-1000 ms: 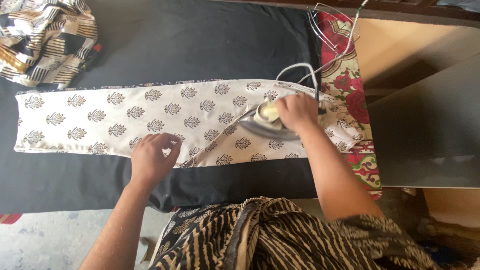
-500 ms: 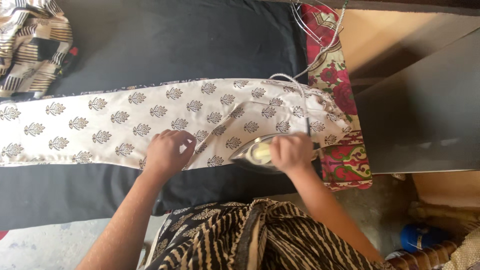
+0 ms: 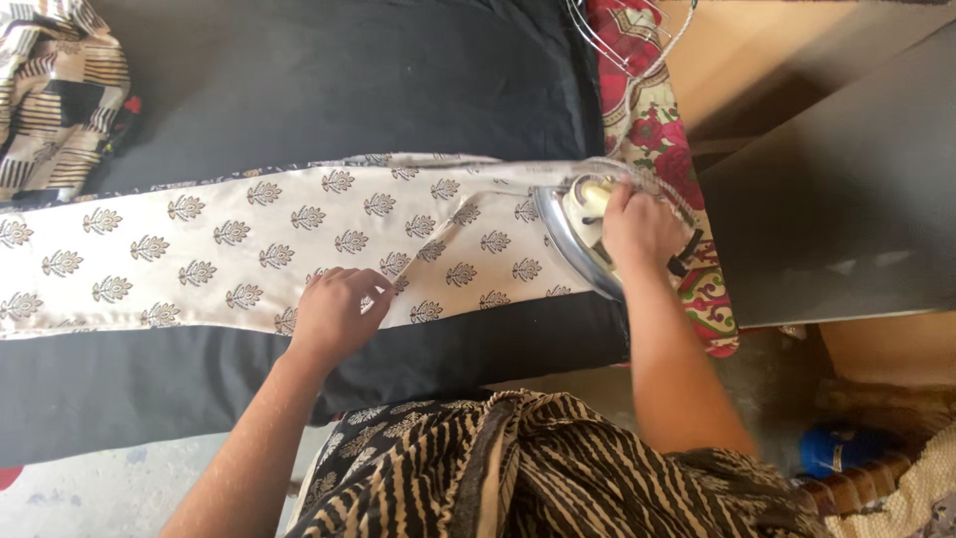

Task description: The person irons a long piece of patterned fabric on a dark ironing board, smoothing it with their hands and using a steam iron. They retrieve a hanger from a drawer, place it on the fabric, and continue ironing the folded garment.

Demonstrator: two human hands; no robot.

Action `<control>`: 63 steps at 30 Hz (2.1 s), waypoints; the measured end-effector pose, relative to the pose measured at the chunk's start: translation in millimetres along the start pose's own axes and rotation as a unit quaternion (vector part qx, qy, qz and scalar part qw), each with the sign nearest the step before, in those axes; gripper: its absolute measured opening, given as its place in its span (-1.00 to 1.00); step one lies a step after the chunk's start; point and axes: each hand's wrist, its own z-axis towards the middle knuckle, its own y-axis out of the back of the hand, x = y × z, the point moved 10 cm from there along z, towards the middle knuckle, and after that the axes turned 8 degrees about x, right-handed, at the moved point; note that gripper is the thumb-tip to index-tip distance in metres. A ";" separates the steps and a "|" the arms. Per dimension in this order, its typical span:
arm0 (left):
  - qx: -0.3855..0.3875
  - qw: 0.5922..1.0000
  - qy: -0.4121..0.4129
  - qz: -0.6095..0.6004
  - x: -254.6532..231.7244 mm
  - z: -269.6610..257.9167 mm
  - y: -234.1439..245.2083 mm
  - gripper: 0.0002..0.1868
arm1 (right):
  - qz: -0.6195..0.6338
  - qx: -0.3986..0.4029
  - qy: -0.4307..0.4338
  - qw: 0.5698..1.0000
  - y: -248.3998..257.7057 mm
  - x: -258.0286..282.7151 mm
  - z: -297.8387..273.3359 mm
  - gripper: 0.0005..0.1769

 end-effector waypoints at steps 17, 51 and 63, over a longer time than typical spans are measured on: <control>0.080 0.993 -0.064 0.049 -30.2 30.4 -47.5 -0.78 | 0.048 0.263 0.047 0.962 16.8 2.5 -71.5 -0.24; 0.030 0.977 -0.068 0.201 -23.5 118.5 -44.6 -0.39 | 0.087 0.185 0.025 0.979 13.4 -14.0 -14.3 -0.22; -0.012 0.980 0.039 0.197 -3.0 216.0 -38.7 -0.62 | 0.071 0.151 0.159 0.973 43.1 65.7 -28.2 -0.18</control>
